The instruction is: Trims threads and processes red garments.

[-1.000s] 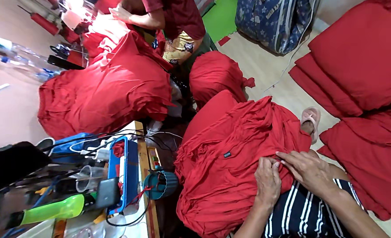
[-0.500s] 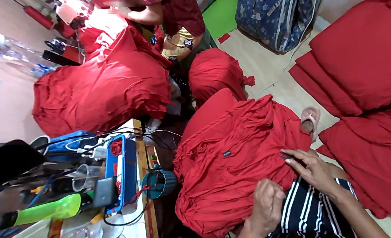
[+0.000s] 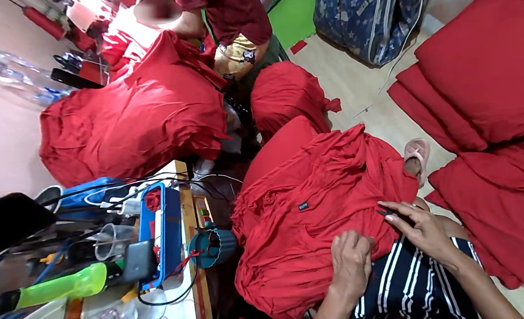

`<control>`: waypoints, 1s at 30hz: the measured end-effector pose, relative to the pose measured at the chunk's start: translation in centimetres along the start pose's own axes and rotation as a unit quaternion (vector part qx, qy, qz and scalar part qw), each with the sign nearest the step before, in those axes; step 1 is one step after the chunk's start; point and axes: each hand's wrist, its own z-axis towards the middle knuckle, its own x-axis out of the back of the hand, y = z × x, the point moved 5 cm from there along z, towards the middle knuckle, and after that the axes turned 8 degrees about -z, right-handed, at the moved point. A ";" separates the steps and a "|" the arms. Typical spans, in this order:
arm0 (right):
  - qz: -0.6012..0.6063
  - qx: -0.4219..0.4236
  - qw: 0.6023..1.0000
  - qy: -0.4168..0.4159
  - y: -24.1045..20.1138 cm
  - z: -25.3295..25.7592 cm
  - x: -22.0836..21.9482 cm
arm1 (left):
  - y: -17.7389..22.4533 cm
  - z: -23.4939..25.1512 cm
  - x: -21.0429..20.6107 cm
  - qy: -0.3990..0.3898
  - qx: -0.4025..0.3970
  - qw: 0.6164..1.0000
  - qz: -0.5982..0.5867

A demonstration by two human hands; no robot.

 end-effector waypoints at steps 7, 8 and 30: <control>0.019 -0.002 1.000 0.009 0.0 -0.3 -0.1 | -0.3 -0.7 -0.1 0.021 0.011 0.999 -0.024; 0.019 -0.002 1.000 0.011 -0.1 -0.4 0.0 | -0.4 -0.6 0.0 0.025 0.027 0.999 -0.039; 0.092 -0.036 0.995 0.013 0.5 -0.6 -0.9 | 0.0 3.1 6.5 -0.112 0.107 0.967 -0.200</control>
